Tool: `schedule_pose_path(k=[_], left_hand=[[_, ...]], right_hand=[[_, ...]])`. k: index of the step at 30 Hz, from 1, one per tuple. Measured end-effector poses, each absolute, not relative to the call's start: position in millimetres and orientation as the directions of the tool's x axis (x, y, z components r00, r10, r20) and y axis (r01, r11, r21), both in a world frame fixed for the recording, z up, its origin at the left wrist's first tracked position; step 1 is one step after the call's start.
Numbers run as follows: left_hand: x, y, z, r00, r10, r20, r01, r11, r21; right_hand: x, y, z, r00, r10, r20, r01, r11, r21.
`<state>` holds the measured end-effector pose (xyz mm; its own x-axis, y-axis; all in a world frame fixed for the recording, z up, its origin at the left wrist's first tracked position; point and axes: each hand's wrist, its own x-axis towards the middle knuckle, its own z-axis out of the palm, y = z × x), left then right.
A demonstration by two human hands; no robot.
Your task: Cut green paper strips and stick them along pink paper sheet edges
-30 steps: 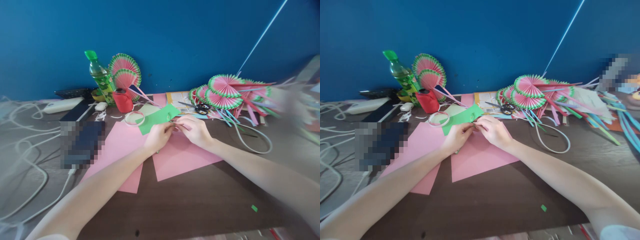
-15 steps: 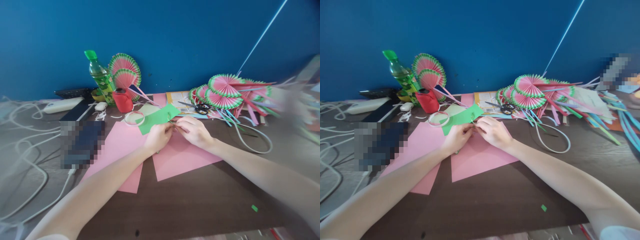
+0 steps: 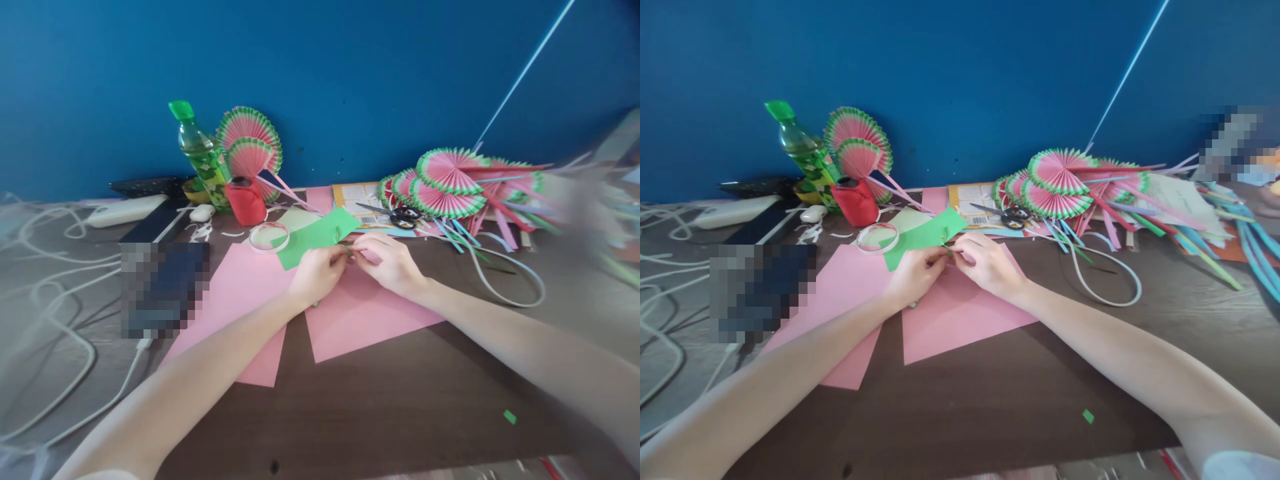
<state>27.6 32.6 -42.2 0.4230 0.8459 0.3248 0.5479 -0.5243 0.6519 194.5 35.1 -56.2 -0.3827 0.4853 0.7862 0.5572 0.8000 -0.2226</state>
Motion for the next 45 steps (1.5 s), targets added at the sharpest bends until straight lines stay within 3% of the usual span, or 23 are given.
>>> schedule_pose_path(k=[9,12,18,22,29,36,40,45], left_hand=[[27.5,35.8,-41.2,0.395,0.908,0.138,0.401,-0.305,0.864],[28.8,35.6,-40.1,0.376,0.922,0.092,0.342,-0.231,0.911],[29.1,39.7,-45.7,0.371,0.925,0.084,0.198,-0.167,0.966],[28.0,42.0,-47.8,0.355,0.932,0.075,0.136,-0.130,0.982],[27.0,42.1,-43.3,0.369,0.925,0.095,0.042,-0.118,0.992],[28.6,39.9,-41.8,0.359,0.925,0.129,-0.032,-0.126,0.992],[28.0,39.1,-42.1,0.380,0.914,0.139,-0.038,-0.135,0.990],[26.2,39.0,-42.9,0.418,0.889,0.188,0.014,-0.213,0.977]], right_hand=[[197.8,38.9,-48.3,-0.047,0.810,0.584,0.489,0.529,-0.694],[207.7,50.4,-46.8,0.099,0.824,0.558,0.509,0.440,-0.740],[246.0,86.0,-62.4,0.417,0.711,0.566,0.544,0.305,-0.782],[256.8,95.2,-68.1,0.490,0.704,0.515,0.506,0.251,-0.825],[254.1,91.6,-67.0,0.449,0.763,0.466,0.503,0.215,-0.837],[252.1,87.6,-63.8,0.359,0.628,0.691,0.634,0.379,-0.674],[230.0,64.6,-48.0,0.127,0.696,0.707,0.601,0.513,-0.613],[196.9,36.4,-37.9,-0.244,0.834,0.494,0.381,0.551,-0.743]])
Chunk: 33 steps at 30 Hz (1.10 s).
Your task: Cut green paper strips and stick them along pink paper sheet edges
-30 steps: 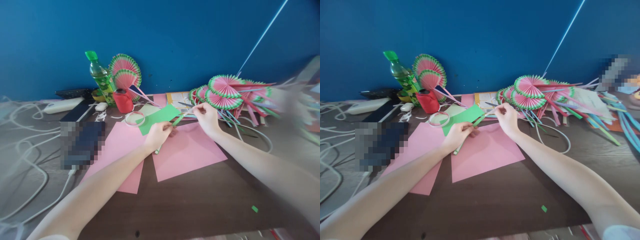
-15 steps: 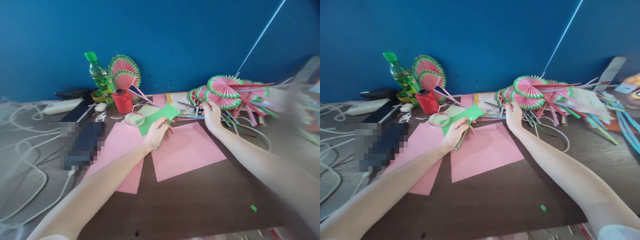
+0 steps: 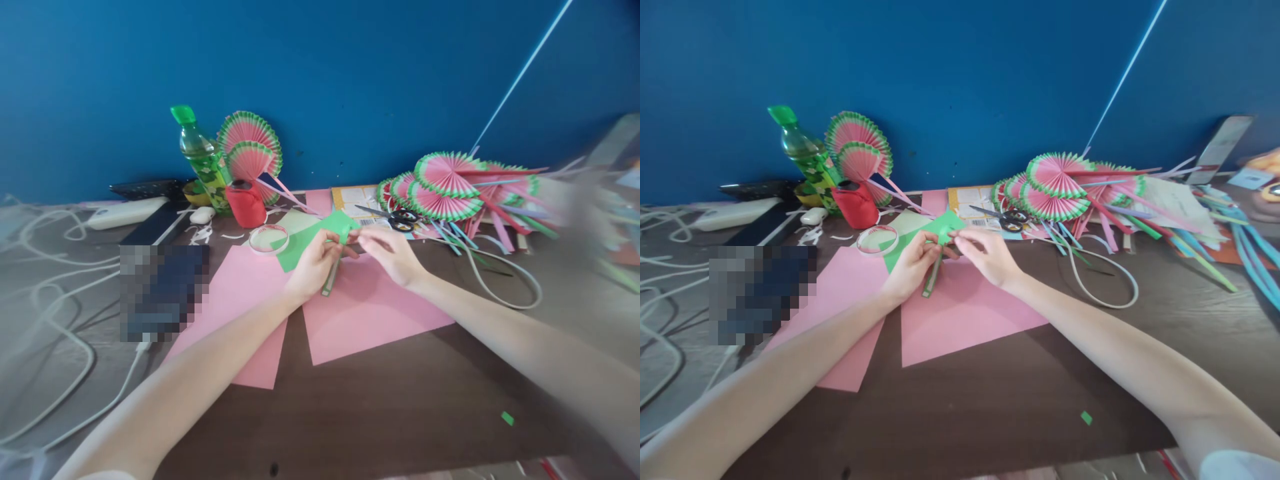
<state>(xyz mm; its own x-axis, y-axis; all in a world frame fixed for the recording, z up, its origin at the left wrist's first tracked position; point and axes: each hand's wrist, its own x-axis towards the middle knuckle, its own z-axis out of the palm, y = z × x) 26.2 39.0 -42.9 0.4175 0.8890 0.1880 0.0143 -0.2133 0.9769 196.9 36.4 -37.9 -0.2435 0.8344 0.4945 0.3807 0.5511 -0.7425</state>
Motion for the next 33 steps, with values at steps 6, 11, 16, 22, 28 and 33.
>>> schedule_pose_path(k=[6,11,16,22,28,33], left_hand=[[27.9,35.6,-39.2,0.527,0.833,0.169,0.027,-0.216,0.976],[28.8,36.0,-38.2,0.543,0.835,0.094,0.049,-0.144,0.988],[28.1,37.0,-39.6,0.459,0.877,0.143,0.147,-0.233,0.961],[28.0,34.5,-38.5,0.366,0.874,0.321,0.294,-0.435,0.851],[27.9,33.0,-37.2,0.350,0.875,0.336,0.330,-0.450,0.830],[27.6,32.7,-37.0,0.353,0.873,0.336,0.357,-0.458,0.814]], right_hand=[[186.4,32.2,-41.1,-0.280,0.882,0.380,0.313,0.458,-0.832],[190.1,34.3,-41.3,-0.179,0.869,0.462,0.298,0.496,-0.816],[193.6,35.4,-45.4,-0.080,0.861,0.503,0.239,0.506,-0.828],[188.0,29.5,-43.3,-0.129,0.894,0.429,0.080,0.440,-0.894],[187.7,26.9,-41.6,-0.167,0.903,0.395,0.024,0.404,-0.914],[187.5,27.4,-43.6,-0.131,0.902,0.412,0.085,0.424,-0.902]])
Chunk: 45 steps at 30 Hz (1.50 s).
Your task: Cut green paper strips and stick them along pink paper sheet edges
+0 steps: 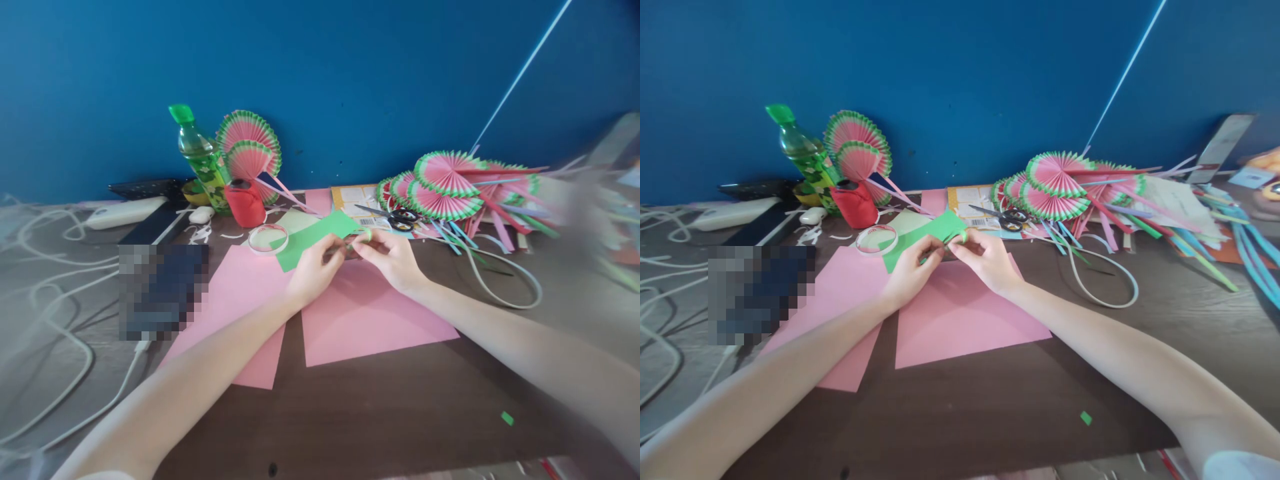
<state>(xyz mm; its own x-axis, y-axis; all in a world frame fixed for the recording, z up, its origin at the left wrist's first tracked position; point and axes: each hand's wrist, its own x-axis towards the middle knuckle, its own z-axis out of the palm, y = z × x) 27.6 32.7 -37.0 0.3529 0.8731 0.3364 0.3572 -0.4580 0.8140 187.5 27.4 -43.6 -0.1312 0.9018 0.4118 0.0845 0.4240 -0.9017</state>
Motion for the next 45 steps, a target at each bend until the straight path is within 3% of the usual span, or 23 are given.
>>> schedule_pose_path(k=[11,16,20,45], left_hand=[[27.5,37.2,-42.0,0.306,0.860,0.408,0.426,-0.507,0.750],[27.9,34.5,-41.7,0.196,0.830,0.522,0.552,-0.534,0.641],[28.4,31.1,-38.2,0.267,0.822,0.503,0.598,-0.551,0.582],[26.2,33.7,-36.7,0.323,0.833,0.449,0.488,-0.553,0.675]], right_hand=[[188.4,29.2,-43.5,-0.157,0.923,0.351,0.128,0.371,-0.920],[186.4,27.5,-43.5,-0.160,0.917,0.365,0.163,0.389,-0.907],[185.2,26.4,-44.4,-0.163,0.913,0.375,0.172,0.400,-0.900],[187.4,21.3,-45.4,-0.169,0.911,0.376,0.297,0.411,-0.862]])
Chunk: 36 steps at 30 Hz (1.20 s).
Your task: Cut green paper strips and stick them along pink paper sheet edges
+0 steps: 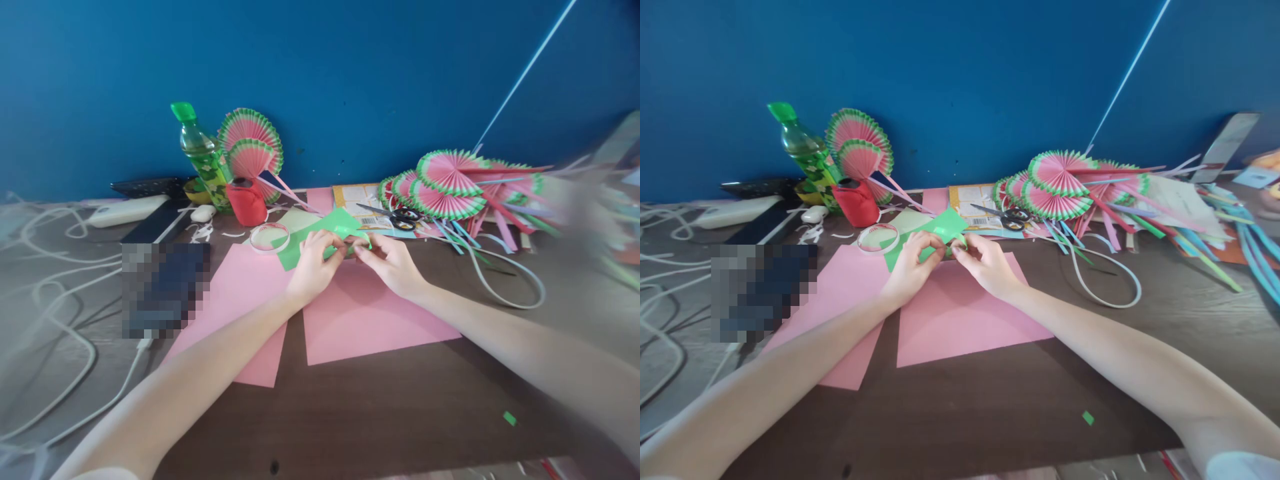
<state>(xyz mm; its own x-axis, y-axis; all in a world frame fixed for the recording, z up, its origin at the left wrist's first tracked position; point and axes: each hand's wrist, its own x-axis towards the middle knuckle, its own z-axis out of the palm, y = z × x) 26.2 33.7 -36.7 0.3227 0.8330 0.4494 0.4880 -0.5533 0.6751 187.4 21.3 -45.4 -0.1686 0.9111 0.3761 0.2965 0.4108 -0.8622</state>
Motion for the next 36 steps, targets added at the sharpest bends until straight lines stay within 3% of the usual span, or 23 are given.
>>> schedule_pose_path(k=[10,16,19,21,23,26,29,32,34,36], left_hand=[[26.7,35.8,-36.6,0.252,0.877,0.409,0.479,-0.480,0.735],[15.3,58.5,-27.7,0.013,0.987,0.159,0.297,-0.155,0.942],[-0.6,74.2,-17.7,-0.074,0.995,0.068,0.205,-0.051,0.977],[-14.0,82.4,-7.2,-0.074,0.995,0.060,0.277,-0.037,0.960],[-28.1,88.2,4.9,-0.129,0.984,0.120,0.442,-0.051,0.896],[-47.9,93.1,19.3,-0.217,0.929,0.298,0.722,-0.053,0.690],[-61.4,94.9,22.2,-0.139,0.911,0.388,0.920,-0.026,0.392],[-66.6,95.6,16.3,-0.006,0.900,0.436,0.995,-0.038,0.091],[-66.8,96.6,11.8,0.047,0.924,0.379,0.997,-0.066,0.038],[-65.5,97.6,9.6,0.065,0.954,0.292,0.992,-0.093,0.081]], right_hand=[[186.3,22.2,-42.2,-0.150,0.912,0.382,0.261,0.409,-0.874],[188.8,28.2,-47.6,-0.118,0.937,0.328,0.143,0.343,-0.928],[188.2,30.0,-49.4,-0.076,0.956,0.283,0.051,0.288,-0.956],[187.3,30.5,-49.4,-0.044,0.970,0.240,0.024,0.242,-0.970],[186.6,30.8,-49.1,-0.015,0.984,0.179,0.012,0.180,-0.984],[186.3,31.4,-49.2,0.003,0.992,0.126,0.001,0.126,-0.992],[187.0,31.9,-50.1,-0.018,0.986,0.164,0.024,0.164,-0.986],[187.6,31.5,-49.9,-0.054,0.969,0.241,0.067,0.244,-0.967],[187.8,30.7,-48.7,-0.075,0.960,0.270,0.089,0.276,-0.957],[187.7,29.5,-46.7,-0.091,0.957,0.276,0.110,0.286,-0.952]])
